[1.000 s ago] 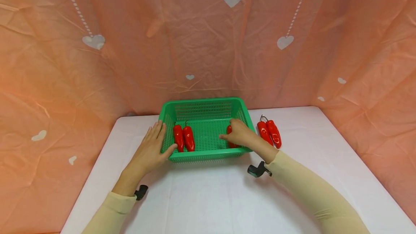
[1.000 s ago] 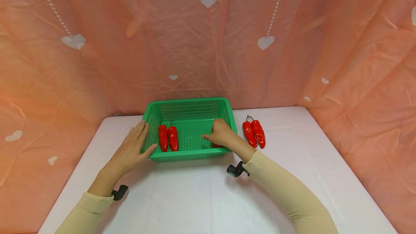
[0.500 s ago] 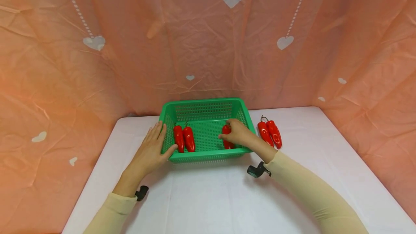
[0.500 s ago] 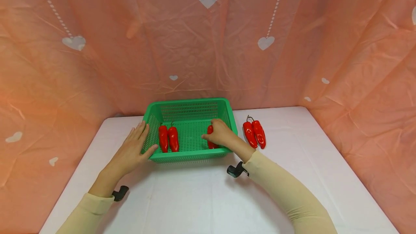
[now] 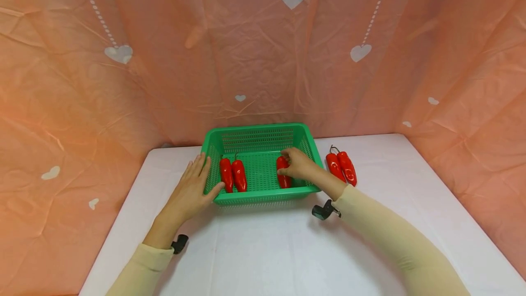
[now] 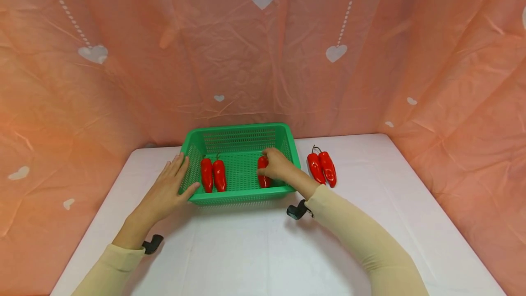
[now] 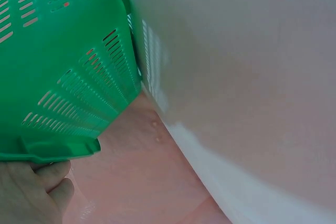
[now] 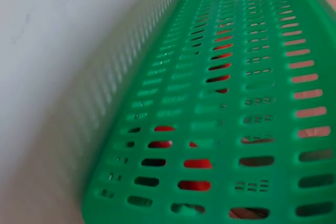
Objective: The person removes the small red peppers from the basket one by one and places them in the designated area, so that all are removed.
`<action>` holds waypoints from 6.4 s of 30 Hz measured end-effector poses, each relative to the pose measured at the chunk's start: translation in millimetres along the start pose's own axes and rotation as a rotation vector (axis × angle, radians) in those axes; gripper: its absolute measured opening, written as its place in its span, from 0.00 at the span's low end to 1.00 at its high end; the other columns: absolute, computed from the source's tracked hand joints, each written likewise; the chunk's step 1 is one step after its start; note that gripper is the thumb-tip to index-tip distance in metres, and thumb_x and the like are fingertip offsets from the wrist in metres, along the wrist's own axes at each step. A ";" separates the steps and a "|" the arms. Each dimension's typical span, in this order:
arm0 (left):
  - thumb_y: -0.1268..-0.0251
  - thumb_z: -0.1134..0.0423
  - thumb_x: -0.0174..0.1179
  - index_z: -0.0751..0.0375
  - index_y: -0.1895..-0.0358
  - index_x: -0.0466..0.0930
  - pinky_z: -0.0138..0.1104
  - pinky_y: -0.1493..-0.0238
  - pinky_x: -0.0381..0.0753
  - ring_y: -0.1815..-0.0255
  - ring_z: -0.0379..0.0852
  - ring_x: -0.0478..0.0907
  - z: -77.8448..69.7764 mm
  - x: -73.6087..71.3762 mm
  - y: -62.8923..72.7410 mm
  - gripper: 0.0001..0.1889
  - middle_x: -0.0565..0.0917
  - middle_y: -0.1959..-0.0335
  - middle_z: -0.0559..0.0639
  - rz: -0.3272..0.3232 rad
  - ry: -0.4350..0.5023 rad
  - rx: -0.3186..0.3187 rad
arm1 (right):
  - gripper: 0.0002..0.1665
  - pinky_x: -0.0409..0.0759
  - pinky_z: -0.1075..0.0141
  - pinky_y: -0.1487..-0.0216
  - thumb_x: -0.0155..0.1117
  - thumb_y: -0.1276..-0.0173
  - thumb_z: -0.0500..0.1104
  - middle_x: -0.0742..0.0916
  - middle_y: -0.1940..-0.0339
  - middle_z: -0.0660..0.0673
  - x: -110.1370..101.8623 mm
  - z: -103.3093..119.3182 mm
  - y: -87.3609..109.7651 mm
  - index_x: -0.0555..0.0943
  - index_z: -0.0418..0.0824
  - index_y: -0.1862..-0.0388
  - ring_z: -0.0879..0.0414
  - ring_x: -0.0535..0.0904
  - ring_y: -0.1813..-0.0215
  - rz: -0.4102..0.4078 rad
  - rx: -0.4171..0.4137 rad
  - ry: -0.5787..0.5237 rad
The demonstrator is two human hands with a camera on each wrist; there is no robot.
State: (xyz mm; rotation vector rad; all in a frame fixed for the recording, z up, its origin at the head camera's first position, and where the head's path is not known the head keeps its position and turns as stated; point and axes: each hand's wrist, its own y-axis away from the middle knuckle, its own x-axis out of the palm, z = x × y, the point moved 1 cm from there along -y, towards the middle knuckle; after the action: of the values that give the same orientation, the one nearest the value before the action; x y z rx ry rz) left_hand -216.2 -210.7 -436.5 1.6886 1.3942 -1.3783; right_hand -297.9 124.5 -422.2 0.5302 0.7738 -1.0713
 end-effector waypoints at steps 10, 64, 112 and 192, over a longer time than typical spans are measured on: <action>0.19 0.36 0.54 0.75 0.15 0.48 0.56 0.12 0.39 0.11 0.66 0.39 -1.2 -0.5 0.3 0.51 0.44 0.11 0.68 0.007 0.000 -0.007 | 0.39 0.82 0.50 0.30 0.77 0.29 0.39 0.83 0.34 0.30 1.6 0.7 -8.0 0.72 0.24 0.26 0.37 0.81 0.32 0.108 -0.003 -0.026; 0.20 0.36 0.54 0.73 0.14 0.49 0.56 0.12 0.39 0.10 0.66 0.38 -0.5 0.0 0.1 0.50 0.44 0.11 0.68 0.009 0.007 -0.011 | 0.28 0.84 0.53 0.35 0.76 0.27 0.43 0.90 0.44 0.42 7.0 2.2 -4.8 0.82 0.37 0.31 0.47 0.85 0.40 0.170 -0.180 0.020; 0.19 0.36 0.54 0.73 0.14 0.47 0.57 0.12 0.40 0.11 0.68 0.42 1.2 -0.7 -0.5 0.50 0.45 0.11 0.68 0.001 0.005 -0.008 | 0.25 0.86 0.54 0.41 0.75 0.26 0.43 0.88 0.39 0.39 -68.7 -0.6 38.5 0.83 0.38 0.33 0.43 0.86 0.43 -0.291 -0.178 -0.343; 0.19 0.36 0.53 0.75 0.15 0.45 0.56 0.12 0.40 0.11 0.66 0.41 0.7 -0.2 -0.4 0.51 0.45 0.11 0.68 0.001 0.003 -0.003 | 0.36 0.85 0.68 0.51 0.62 0.17 0.52 0.78 0.34 0.23 -95.0 -173.2 89.6 0.70 0.24 0.28 0.31 0.77 0.36 -0.304 0.484 -0.186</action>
State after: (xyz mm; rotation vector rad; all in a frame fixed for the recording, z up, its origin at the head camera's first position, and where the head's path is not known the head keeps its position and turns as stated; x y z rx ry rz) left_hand -216.8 -211.3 -436.5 1.6899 1.3958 -1.3737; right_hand -292.6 338.8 -455.7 0.7220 0.4345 -1.5834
